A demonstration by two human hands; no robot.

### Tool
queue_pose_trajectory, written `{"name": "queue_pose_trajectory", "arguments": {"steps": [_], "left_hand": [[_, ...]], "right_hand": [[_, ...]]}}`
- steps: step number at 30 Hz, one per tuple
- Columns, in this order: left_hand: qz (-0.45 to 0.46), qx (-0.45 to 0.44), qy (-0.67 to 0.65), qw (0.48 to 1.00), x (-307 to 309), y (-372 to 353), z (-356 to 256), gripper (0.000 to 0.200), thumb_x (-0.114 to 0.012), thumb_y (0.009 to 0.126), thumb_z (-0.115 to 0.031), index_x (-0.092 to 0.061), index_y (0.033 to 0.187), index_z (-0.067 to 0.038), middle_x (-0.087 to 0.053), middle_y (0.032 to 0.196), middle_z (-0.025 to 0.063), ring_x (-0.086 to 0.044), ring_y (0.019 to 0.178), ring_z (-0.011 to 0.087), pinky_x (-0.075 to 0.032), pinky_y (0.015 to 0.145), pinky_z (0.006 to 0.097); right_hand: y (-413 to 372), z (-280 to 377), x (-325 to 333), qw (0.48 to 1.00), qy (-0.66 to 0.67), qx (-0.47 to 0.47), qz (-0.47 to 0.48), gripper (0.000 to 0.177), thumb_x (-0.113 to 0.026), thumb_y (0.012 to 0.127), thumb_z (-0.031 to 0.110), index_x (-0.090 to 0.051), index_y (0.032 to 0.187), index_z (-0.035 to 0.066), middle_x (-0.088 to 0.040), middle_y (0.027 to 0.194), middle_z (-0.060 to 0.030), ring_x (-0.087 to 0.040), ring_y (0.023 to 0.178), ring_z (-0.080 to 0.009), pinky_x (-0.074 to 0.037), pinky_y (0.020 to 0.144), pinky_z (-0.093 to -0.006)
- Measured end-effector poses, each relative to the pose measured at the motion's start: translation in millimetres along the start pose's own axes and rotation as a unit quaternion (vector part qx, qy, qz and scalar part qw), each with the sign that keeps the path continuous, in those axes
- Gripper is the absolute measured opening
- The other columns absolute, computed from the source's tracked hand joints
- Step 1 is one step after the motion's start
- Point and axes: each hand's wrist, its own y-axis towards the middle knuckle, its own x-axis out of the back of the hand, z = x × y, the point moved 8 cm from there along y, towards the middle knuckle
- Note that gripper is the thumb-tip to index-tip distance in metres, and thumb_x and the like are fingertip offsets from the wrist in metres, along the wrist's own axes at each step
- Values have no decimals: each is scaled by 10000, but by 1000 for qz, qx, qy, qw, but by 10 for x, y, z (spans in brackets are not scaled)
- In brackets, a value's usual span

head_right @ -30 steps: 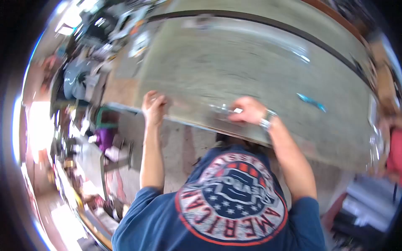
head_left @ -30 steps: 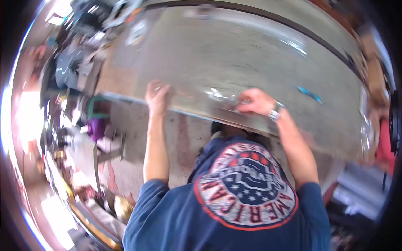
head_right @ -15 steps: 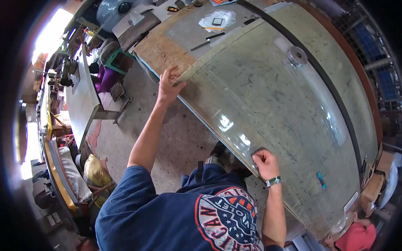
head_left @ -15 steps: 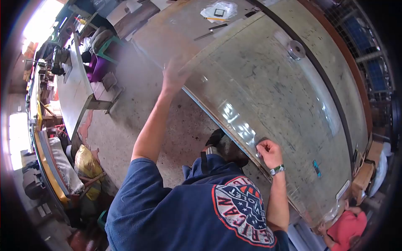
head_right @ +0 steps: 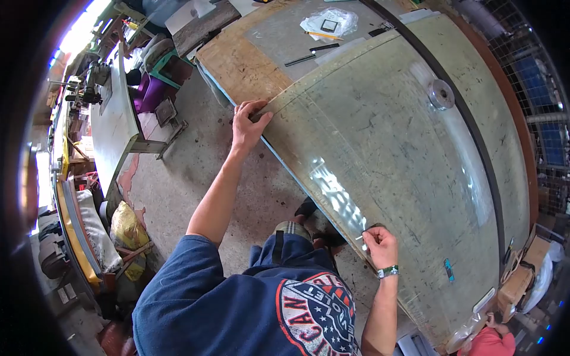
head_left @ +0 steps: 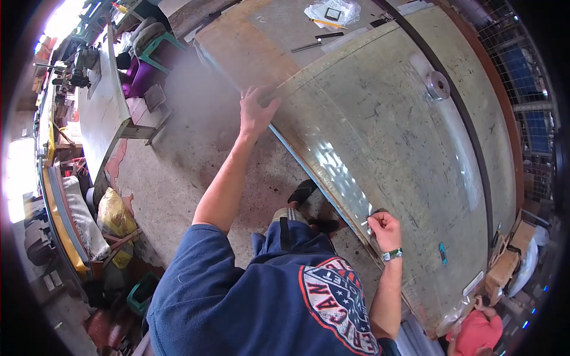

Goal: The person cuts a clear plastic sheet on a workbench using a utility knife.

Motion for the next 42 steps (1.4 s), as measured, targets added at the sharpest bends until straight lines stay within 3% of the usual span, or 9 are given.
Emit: {"name": "queue_pose_trajectory", "arguments": {"steps": [13,18,21,23,26,30,32,36,42], "left_hand": [[-1,-10,16,1000,6,32,-24,355,-800,818,-216,-761,1133,-58,-715,1192,139,-594,1168,317,-468,1045,413],[-16,-29,24,999,-14,47,53,324,-830,814,-196,-782,1112,-77,-754,1067,104,-645,1059,247,-502,969,359],[0,-110,165,980,71,118,255,363,-840,834,-213,-778,1175,-104,-769,1088,104,-714,936,220,-563,864,360],[24,72,67,995,8,22,-2,375,-819,883,-190,-746,1202,-7,-758,1137,150,-708,1010,218,-562,889,349],[49,38,-34,997,-159,279,683,383,-793,921,-164,-719,1254,10,-747,1143,118,-678,973,158,-552,851,276],[73,26,-81,994,-143,301,646,409,-797,929,-222,-717,1258,8,-747,1119,95,-667,952,142,-525,845,251],[70,16,-86,994,-20,309,586,412,-797,931,-229,-716,1256,10,-747,1114,85,-662,950,138,-515,854,246],[77,43,-88,992,-131,304,618,380,-792,934,-212,-723,1242,1,-745,1112,72,-653,957,139,-512,881,250],[82,43,-96,991,-153,399,708,353,-776,943,-181,-720,1235,9,-744,1127,79,-659,972,146,-518,910,270]], "right_hand": [[-12,33,6,1000,10,5,2,109,-750,931,89,-700,947,-7,-693,783,2,-607,652,-64,-474,577,-233],[-98,40,88,999,-19,27,1,161,-794,896,133,-697,945,14,-685,787,-6,-599,673,-76,-478,601,-254],[-107,-1,190,987,-97,125,-25,234,-822,864,240,-699,930,52,-686,839,-40,-635,769,-148,-516,693,-318],[-198,-165,330,988,-86,129,-26,259,-790,867,302,-699,906,63,-698,859,-83,-645,782,-219,-527,728,-363],[-507,-340,660,987,-145,49,-48,283,-813,823,292,-721,935,49,-750,883,-130,-721,829,-260,-548,730,-396],[-984,-814,1195,985,-132,60,-93,241,-815,852,250,-711,936,49,-725,806,-76,-650,713,-163,-505,648,-345],[-1279,-1025,1520,980,-175,3,-97,237,-806,841,247,-730,943,48,-763,908,-136,-735,836,-251,-564,752,-377],[-1550,-1608,2039,978,-148,-32,-145,217,-806,859,239,-735,940,50,-762,860,-115,-722,796,-236,-555,727,-370],[-1828,-1724,2262,974,-151,-46,-162,344,-857,828,342,-722,934,44,-746,812,-90,-687,737,-206,-537,682,-367]]}}
